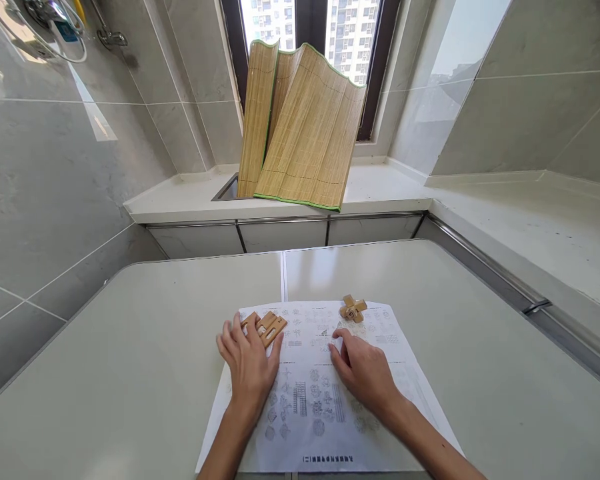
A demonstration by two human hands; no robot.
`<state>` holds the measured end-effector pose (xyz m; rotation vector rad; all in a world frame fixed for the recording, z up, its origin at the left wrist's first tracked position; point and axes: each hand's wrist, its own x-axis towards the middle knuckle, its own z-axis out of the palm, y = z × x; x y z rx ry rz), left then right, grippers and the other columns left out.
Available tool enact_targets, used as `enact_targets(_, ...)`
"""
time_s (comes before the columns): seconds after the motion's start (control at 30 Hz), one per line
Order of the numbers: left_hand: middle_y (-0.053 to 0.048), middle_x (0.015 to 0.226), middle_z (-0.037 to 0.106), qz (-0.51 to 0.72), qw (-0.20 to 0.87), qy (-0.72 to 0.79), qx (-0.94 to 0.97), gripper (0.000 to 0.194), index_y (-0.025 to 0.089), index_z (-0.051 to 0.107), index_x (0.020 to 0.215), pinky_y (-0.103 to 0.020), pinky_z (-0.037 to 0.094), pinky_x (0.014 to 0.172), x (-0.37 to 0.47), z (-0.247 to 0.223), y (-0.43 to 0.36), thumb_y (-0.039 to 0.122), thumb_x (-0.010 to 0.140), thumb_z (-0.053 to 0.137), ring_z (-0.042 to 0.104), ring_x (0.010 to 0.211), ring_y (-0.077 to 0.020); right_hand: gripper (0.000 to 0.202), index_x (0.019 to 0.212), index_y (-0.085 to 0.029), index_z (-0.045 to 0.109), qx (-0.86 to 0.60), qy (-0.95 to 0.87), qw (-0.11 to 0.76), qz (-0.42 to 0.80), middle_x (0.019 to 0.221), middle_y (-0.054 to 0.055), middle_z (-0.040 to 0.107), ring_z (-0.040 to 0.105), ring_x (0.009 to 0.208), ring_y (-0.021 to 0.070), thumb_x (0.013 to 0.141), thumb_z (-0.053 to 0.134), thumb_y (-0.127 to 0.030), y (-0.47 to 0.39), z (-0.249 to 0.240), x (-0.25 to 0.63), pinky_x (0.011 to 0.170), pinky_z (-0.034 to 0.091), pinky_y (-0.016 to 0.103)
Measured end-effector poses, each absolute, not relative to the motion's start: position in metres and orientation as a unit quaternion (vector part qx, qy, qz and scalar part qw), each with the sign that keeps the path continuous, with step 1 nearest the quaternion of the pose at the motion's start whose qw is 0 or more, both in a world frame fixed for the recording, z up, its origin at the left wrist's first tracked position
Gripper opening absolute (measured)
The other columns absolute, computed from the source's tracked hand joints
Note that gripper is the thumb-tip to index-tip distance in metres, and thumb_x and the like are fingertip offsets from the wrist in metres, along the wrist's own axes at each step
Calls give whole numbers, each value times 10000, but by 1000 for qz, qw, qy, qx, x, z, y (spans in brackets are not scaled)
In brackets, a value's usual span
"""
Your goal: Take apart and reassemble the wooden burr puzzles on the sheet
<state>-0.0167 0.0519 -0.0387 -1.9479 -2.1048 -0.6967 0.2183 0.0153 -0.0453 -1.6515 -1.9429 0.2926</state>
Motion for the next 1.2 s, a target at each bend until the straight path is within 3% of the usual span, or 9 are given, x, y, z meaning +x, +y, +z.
enact_targets(0.13, -266, 1564, 387, -209, 57, -752, -623, 724, 71, 493, 1434, -731, 148, 1205, -24, -47, 56, 601, 941, 529, 247, 1493, -521, 236, 1098, -212, 609, -617, -727, 282, 109, 645, -17, 650, 623, 529, 182, 1065, 433, -367, 16, -45, 219, 531, 368, 269)
enact_targets(0.33, -264, 1604, 357, -257, 20, -710, -656, 715, 99, 430, 1488, -715, 259, 1194, -30, -56, 58, 576, 965, 538, 231, 1524, -502, 246, 1105, -214, 613, -615, -729, 281, 106, 642, -21, 643, 621, 533, 183, 1069, 428, -371, 16, -47, 219, 527, 362, 269)
enact_targets(0.57, -186, 1471, 538, -259, 28, -667, -699, 495, 185, 522, 1437, -640, 364, 1166, -29, -48, 57, 439, 1011, 522, 371, 1458, -412, 252, 1117, -213, 612, -618, -728, 270, 123, 667, -4, 657, 634, 566, 196, 1067, 426, -375, 17, -48, 220, 549, 382, 279)
enact_targets(0.8, -202, 1448, 550, -259, 54, -671, -693, 469, 162, 530, 1388, -640, 353, 1163, -38, -48, 63, 449, 1020, 490, 423, 1403, -408, 247, 1132, -216, 615, -618, -724, 273, 137, 676, -8, 661, 634, 564, 195, 1068, 429, -365, 16, -44, 220, 543, 387, 279)
enact_targets(1.0, -186, 1482, 520, -296, 56, -637, -710, 446, 188, 492, 1403, -662, 363, 1161, -24, -32, 58, 424, 1024, 506, 367, 1469, -422, 269, 1125, -211, 624, -617, -726, 273, 131, 672, 0, 668, 637, 565, 195, 1068, 419, -376, 17, -44, 220, 541, 382, 285)
enact_targets(1.1, -163, 1403, 586, -321, 33, -562, -761, 344, 220, 530, 1339, -594, 454, 1110, -7, -21, 48, 373, 1032, 524, 461, 1418, -382, 278, 1114, -213, 628, -616, -728, 273, 129, 674, 8, 675, 643, 568, 197, 1064, 413, -382, 17, -45, 220, 545, 385, 285)
enact_targets(1.2, -141, 1235, 671, -308, 6, -487, -817, 246, 208, 576, 1256, -501, 537, 994, 10, -17, 38, 300, 1033, 532, 635, 1180, -317, 255, 1089, -218, 630, -616, -727, 274, 127, 667, 3, 676, 656, 585, 201, 1056, 434, -377, 18, -46, 221, 547, 376, 278)
